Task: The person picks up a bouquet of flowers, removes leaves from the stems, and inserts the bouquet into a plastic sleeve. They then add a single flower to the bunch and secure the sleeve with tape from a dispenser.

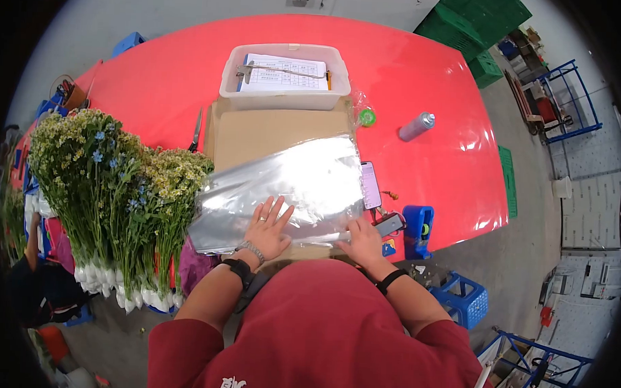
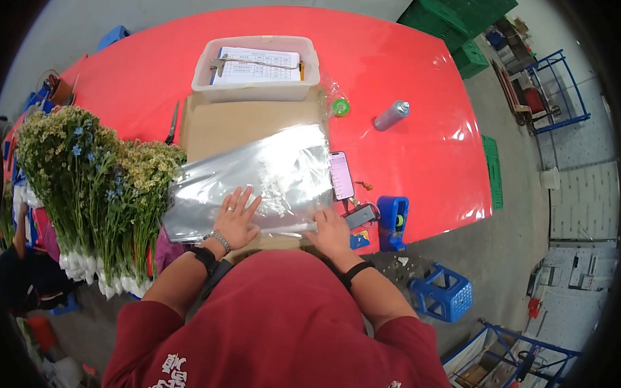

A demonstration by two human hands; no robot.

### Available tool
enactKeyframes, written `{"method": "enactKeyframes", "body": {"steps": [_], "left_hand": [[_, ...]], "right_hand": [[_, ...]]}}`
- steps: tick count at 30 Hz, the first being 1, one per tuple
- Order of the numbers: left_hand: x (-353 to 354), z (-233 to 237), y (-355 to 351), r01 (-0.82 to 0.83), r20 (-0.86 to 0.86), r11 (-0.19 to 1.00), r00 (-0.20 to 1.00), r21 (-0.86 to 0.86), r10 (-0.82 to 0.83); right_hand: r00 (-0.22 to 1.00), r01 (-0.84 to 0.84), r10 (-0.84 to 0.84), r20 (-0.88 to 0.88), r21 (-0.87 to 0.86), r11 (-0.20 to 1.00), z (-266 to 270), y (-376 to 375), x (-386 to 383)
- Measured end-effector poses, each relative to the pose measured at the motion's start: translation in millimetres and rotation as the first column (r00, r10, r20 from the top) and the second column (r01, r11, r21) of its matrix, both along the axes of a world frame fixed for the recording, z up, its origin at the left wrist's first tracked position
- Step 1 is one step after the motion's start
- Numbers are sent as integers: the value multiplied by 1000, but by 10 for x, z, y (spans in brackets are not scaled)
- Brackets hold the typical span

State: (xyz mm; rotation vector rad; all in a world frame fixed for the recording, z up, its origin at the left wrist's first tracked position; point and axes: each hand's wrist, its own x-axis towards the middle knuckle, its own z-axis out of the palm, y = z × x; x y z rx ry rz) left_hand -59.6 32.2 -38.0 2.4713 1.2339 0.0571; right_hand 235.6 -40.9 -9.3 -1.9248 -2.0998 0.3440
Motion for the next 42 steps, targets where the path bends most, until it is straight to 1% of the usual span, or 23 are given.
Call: {"method": "enactKeyframes", "body": {"steps": [2,5,7,8,10,15,16,17,19,22,26,28,29,31,32,34,35,36,37,38,40,41,42], "left_hand": [[7,18,3,-10,3,1000,1000,-13,10],[12,21,31,8,-29,1000,1000,-11,-8],[12,51,55,11,-39,1000,999,-16,-12],[13,68,60,14,-45,1000,999,-17,-14],[11,81,69,20,-53,999,998,-26,-21],[8,90,76,26,-69,999,997,-42,-29],[6,80,76,25,-39,999,999,-35,-27],[6,70,75,24,-8,999,1000,-28,-24],[7,48,76,25,-8,999,1000,-23,-25],[11,22,74,24,-12,1000,1000,-14,-24],[13,32,68,21,-20,1000,1000,-14,-21],[13,11,62,20,-23,1000,1000,-11,-20],[15,0,65,17,-25,1000,1000,-5,-17],[15,4,65,14,-23,1000,1000,-8,-15],[11,9,63,12,-21,1000,1000,-10,-12],[11,31,68,20,-43,1000,999,-16,-20],[17,44,71,29,-63,999,998,-23,-31],[24,52,73,33,-64,999,997,-23,-34],[30,62,69,32,-66,999,997,-30,-34],[37,72,69,32,-69,999,997,-36,-34],[36,78,73,32,-66,999,997,-40,-35],[36,79,78,28,-63,999,998,-44,-31],[39,86,84,29,-63,999,997,-44,-32]], "right_hand": [[999,-22,22,26,-13,1000,19,-54,44],[997,-61,58,49,48,997,-56,-88,99],[992,-127,123,33,145,981,-92,-83,99],[992,-124,121,29,144,982,-107,-86,101],[984,-178,180,6,180,967,-131,-83,124],[975,-208,218,-37,183,961,-95,-117,211],[972,-219,232,-43,197,956,-66,-127,223],[972,-218,231,-43,197,956,-40,-134,231],[969,-231,245,-29,248,941,-17,-158,247],[967,-240,254,-23,245,939,-25,-173,268],[975,-190,210,-72,216,958,-85,-182,268],[967,4,7,-255,44,999,-81,-196,227],[967,5,7,-255,44,999,-79,-197,205],[858,227,-238,-455,-81,971,-134,-216,182],[857,226,-238,-456,-81,971,-148,-215,205],[817,382,-413,-403,-159,910,-234,-225,339],[815,384,-415,-404,-159,909,-290,-218,393],[648,417,-469,-599,-236,878,-327,-192,438],[434,428,-502,-749,-319,846,-366,-179,472],[431,432,-504,-749,-319,844,-407,-171,496],[186,378,-667,-722,-574,727,-408,-107,522],[184,380,-666,-722,-573,726,-405,-76,541],[173,428,-626,-760,-515,743,-355,-32,542]]}}
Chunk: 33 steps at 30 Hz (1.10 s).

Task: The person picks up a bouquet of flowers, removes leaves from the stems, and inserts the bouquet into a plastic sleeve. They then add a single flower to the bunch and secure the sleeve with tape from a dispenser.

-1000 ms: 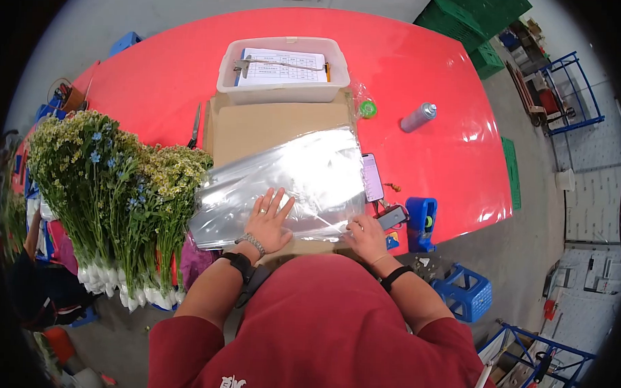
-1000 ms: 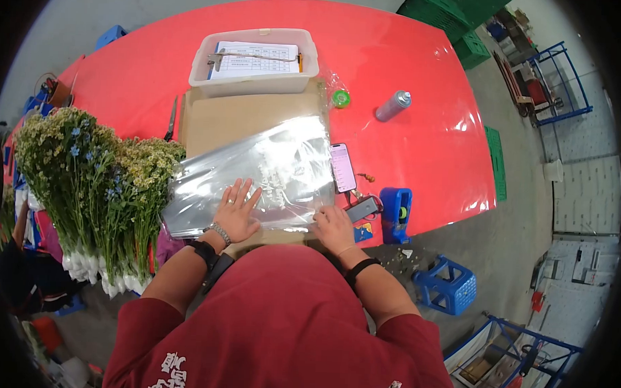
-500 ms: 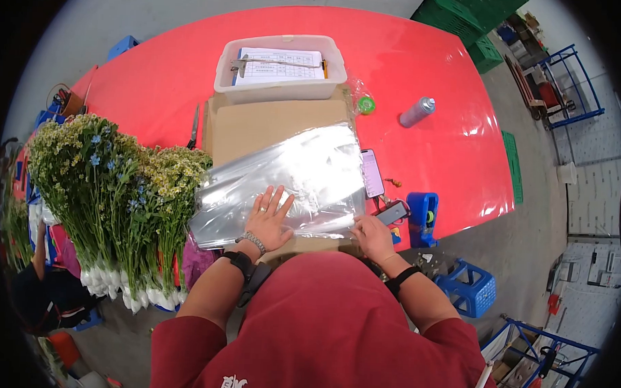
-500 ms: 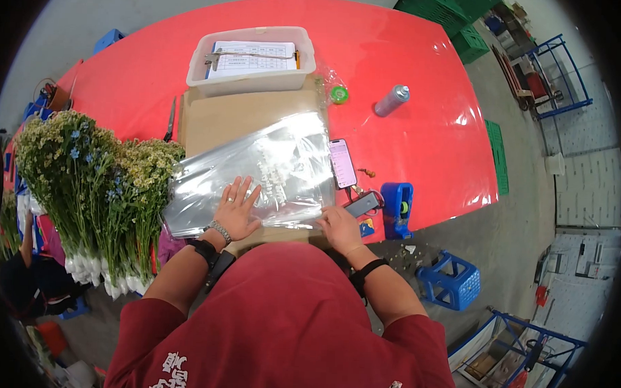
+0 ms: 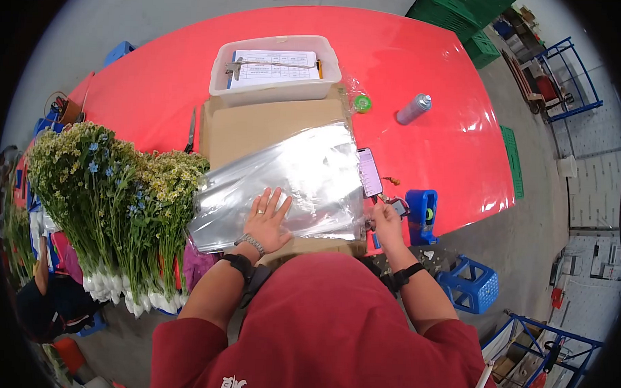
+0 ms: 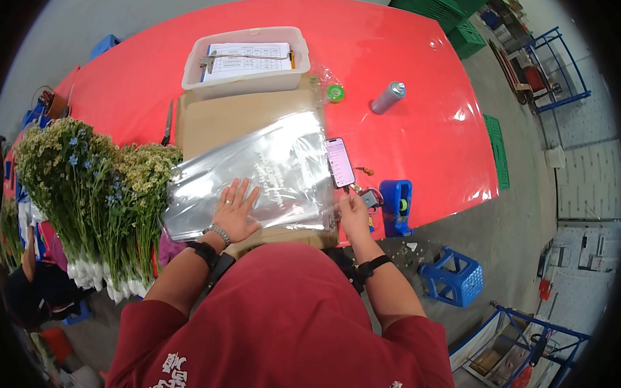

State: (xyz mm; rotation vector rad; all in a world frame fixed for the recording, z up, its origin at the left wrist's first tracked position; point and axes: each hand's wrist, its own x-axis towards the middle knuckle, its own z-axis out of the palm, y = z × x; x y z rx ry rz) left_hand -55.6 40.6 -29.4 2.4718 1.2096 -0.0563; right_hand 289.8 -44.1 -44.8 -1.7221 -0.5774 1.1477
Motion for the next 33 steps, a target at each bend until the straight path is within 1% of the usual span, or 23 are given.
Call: {"method": "enactKeyframes", "body": {"steps": [2,3,4,5,6,7,8,10,14,16,17,19,20,22,23,24,25,26,28,29,30,31,33], "left_hand": [[-10,10,-3,5,-5,1000,1000,-3,-5],[-14,5,-14,5,-7,1000,1000,-7,-5],[-11,-2,-13,4,-9,1000,1000,1,-4],[-9,-5,-8,5,-10,1000,1000,11,-4],[-8,0,-8,5,-13,1000,1000,11,-5],[-5,14,-9,2,-26,1000,1000,-8,-2],[-1,31,-5,-1,-38,1000,999,-26,0],[16,59,4,-3,-62,999,998,-41,0],[4,44,10,6,-60,999,998,-38,-8],[4,50,9,1,-69,999,998,-40,-3],[2,51,10,1,-77,999,997,-39,-4],[-18,-1,2,-11,-48,999,999,-47,8],[-32,-18,-2,-15,-18,998,1000,-54,14],[-40,-2,-8,-10,-12,999,1000,-47,10],[-28,6,-3,-8,-1,999,1000,-36,8],[-28,9,11,-6,-2,999,1000,-35,6],[-44,12,16,15,17,1000,1000,-13,-15],[-55,12,13,36,34,999,999,6,-36],[-35,95,33,42,64,999,997,33,-44],[-13,156,62,42,101,997,994,68,-48],[21,224,107,48,95,997,994,68,-55],[70,295,175,51,95,998,994,39,-55],[201,344,328,66,91,998,994,8,-67]], "right_hand": [[999,44,-45,21,63,997,81,109,-17],[963,-12,-28,267,147,989,157,184,-76],[867,-87,-32,498,215,973,257,260,-148],[868,-88,-31,496,215,973,412,331,-243],[596,-339,43,802,203,919,597,399,-363],[218,-552,41,975,88,829,675,436,-458],[222,-551,40,974,91,830,657,454,-533],[185,-588,390,902,-216,779,582,488,-619],[255,-545,523,813,-326,773,356,548,-569],[334,-438,520,787,-358,824,381,558,-548],[332,-443,523,785,-360,821,314,572,-435],[522,-254,280,806,-167,953,47,608,-85],[525,-255,280,804,-166,953,-13,609,-27],[665,-260,294,687,-156,953,-61,594,52],[666,-260,294,686,-157,953,-77,614,121],[841,-218,267,471,-158,963,-44,677,170],[952,-175,211,220,-172,969,-29,732,203],[954,-172,208,214,-175,969,-21,796,236],[975,-51,51,215,-3,999,202,928,229],[977,-48,47,208,-4,999,363,955,129],[811,-235,165,562,54,970,539,1000,-52],[510,-419,204,836,35,907,638,1051,-223],[273,-573,154,950,32,819,662,1112,-481]]}}
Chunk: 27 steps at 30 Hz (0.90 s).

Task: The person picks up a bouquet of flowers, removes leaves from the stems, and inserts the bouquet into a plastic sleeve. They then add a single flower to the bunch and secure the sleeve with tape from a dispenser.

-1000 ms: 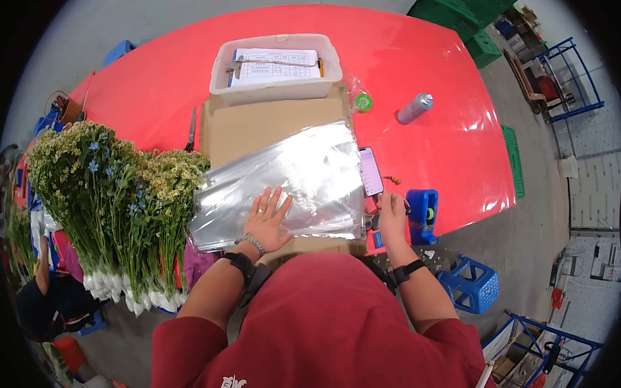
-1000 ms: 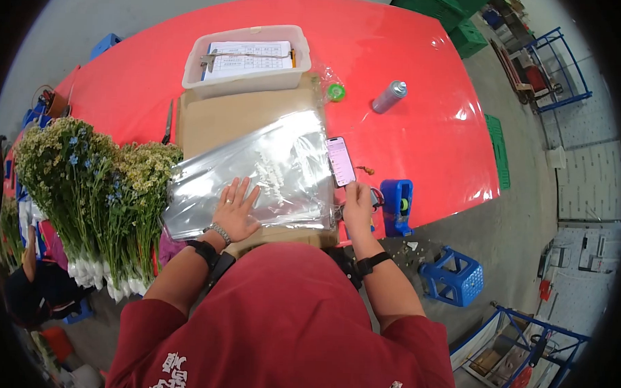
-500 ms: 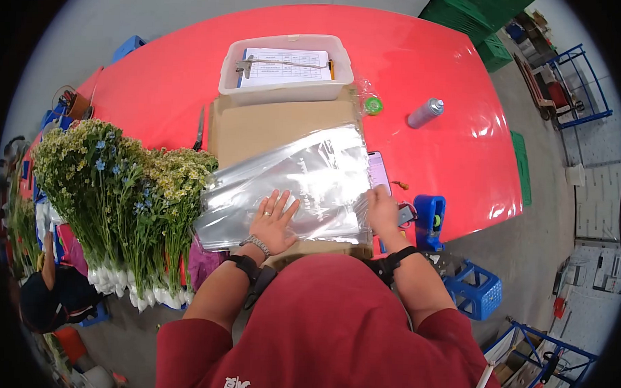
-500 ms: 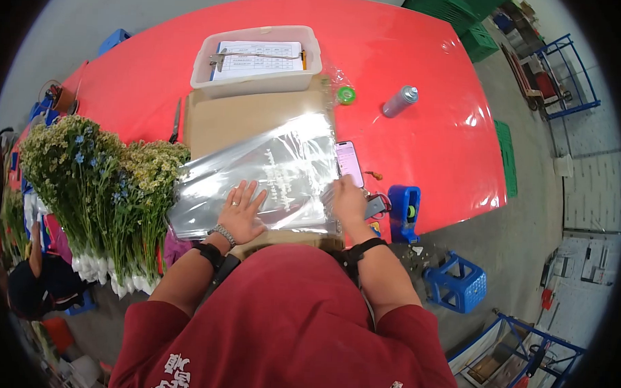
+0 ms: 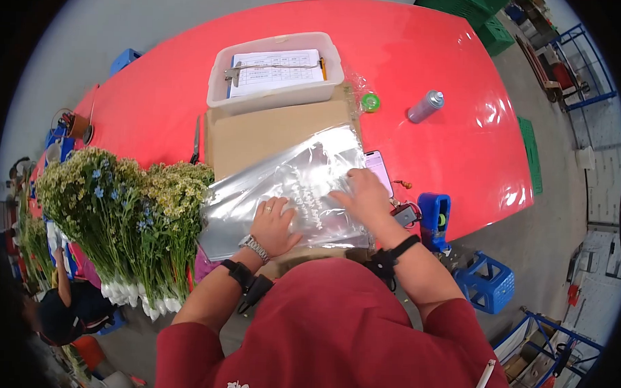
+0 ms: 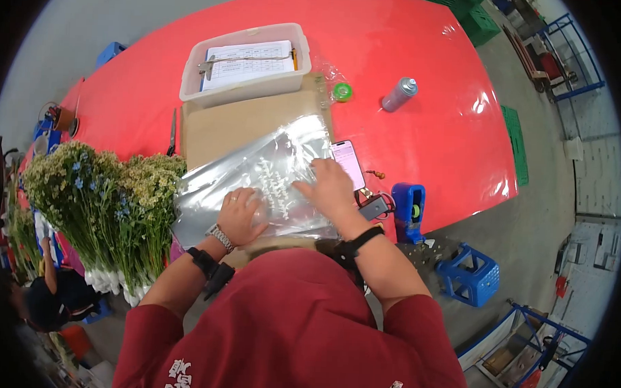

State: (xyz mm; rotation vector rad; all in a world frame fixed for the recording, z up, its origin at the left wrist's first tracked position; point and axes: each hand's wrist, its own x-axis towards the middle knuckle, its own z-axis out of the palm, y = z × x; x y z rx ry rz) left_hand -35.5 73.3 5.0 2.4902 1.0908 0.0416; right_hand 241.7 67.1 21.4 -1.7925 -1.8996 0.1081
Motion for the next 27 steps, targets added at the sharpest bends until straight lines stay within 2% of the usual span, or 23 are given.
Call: {"method": "enactKeyframes", "body": {"steps": [1,2,3,4,6,7,10,12,13,15,16,18,19,21,22,24,25,26,27], "left_hand": [[79,7,91,-16,47,999,999,51,13],[161,11,175,-36,95,994,995,100,27],[278,112,247,-49,64,993,997,109,42],[391,105,325,-49,57,993,997,109,43],[576,56,456,-131,163,978,981,161,104],[626,8,504,-121,73,988,991,99,114],[678,-231,558,-139,8,986,990,92,139],[610,-321,523,-98,-34,992,994,75,101],[583,-329,523,-69,-78,996,994,61,74],[549,-347,547,-33,-73,998,997,46,36],[524,-341,555,1,-64,999,998,41,1],[552,-332,557,-2,-64,999,998,51,5],[565,-332,561,-6,-61,998,998,65,10],[552,-340,585,-10,-71,997,997,70,15],[538,-355,588,-9,-80,997,997,79,15],[533,-392,576,-20,-64,996,998,86,26],[542,-401,578,-29,-43,994,999,103,34],[547,-404,581,-27,-45,994,999,102,31],[556,-402,583,-33,-45,994,998,101,38]], "right_hand": [[1000,7,-7,-4,1,1000,-47,48,-78],[1000,8,-6,22,-114,993,-113,100,-150],[999,10,1,46,-226,974,-162,146,-180],[999,8,1,39,-226,974,-187,185,-180],[1000,-6,-5,-31,-326,945,-230,246,-185],[999,-7,-5,-35,-327,945,-237,267,-175],[998,-3,-18,-61,-326,945,-236,323,-73],[982,67,-135,-136,-417,907,-238,339,-1],[981,69,-139,-137,-422,904,-323,363,95],[879,242,-377,-291,-411,879,-475,406,362],[885,273,-395,-248,-410,870,-521,397,420],[845,278,-433,-316,-431,858,-591,387,431],[845,276,-432,-315,-434,857,-602,402,455],[752,185,-411,-515,-433,882,-617,465,488],[752,180,-411,-516,-438,881,-452,523,464],[825,219,-341,-451,-302,928,-104,600,423],[932,188,-215,-291,-119,975,-57,623,355],[931,190,-218,-293,-120,974,-14,662,275],[982,78,-93,-166,-93,993,27,711,194]]}}
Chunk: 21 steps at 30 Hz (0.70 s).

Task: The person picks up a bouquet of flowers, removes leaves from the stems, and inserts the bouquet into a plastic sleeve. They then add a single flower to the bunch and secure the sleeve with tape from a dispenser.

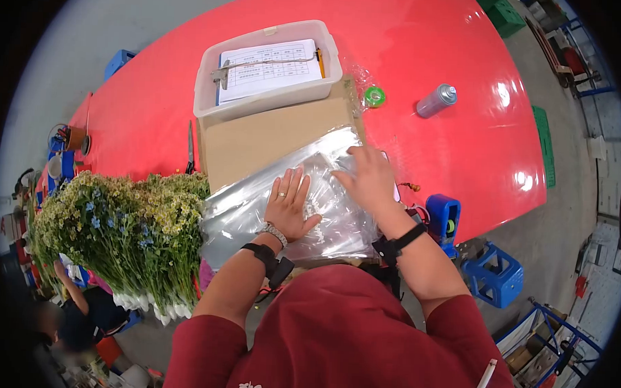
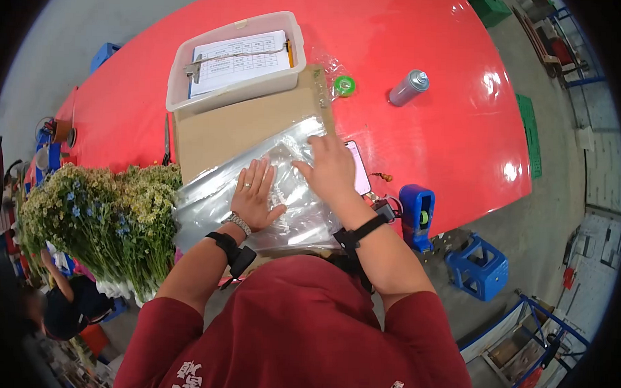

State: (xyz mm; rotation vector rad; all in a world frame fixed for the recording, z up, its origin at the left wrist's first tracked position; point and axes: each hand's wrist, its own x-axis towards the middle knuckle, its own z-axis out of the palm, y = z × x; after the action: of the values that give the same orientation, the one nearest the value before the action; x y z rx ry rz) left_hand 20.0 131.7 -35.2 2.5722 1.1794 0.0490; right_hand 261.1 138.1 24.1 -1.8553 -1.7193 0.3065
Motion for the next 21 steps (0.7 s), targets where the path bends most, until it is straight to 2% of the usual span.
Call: {"method": "enactKeyframes", "body": {"steps": [1,2,6,9,11,12,13,15,16,18,19,21], "left_hand": [[11,2,-3,-5,0,1000,1000,-2,5],[17,7,-2,1,-3,1000,1000,-1,-1],[12,1,-8,-4,-12,1000,1000,-16,3],[16,5,-10,-9,-22,1000,1000,-18,9],[21,20,-2,-14,-30,1000,999,-18,14],[16,26,6,-3,-23,1000,1000,-21,3],[9,32,9,11,-17,1000,1000,-25,-12],[17,50,10,20,-16,1000,1000,-24,-20],[28,62,11,19,-13,1000,1000,-22,-19],[49,106,15,4,-12,999,1000,-41,-4],[66,138,32,-17,-10,998,1000,-59,16],[170,228,85,-41,-30,999,999,-31,40]], "right_hand": [[983,-126,125,134,0,992,17,41,-62],[972,-173,165,170,32,984,-101,89,-98],[946,-216,216,243,-27,976,-417,207,-67],[972,-161,171,162,-72,984,-433,245,24],[994,101,-89,70,-189,977,-420,305,124],[993,112,-119,-22,-192,975,-440,311,194],[992,116,-123,-24,-192,974,-479,326,216],[920,129,-282,-273,-469,874,-585,346,281],[918,133,-288,-274,-469,873,-646,360,340],[813,173,-386,-435,-454,874,-698,332,484],[808,182,-395,-437,-453,873,-687,250,545],[813,233,-320,-486,-232,944,-586,-56,649]]}}
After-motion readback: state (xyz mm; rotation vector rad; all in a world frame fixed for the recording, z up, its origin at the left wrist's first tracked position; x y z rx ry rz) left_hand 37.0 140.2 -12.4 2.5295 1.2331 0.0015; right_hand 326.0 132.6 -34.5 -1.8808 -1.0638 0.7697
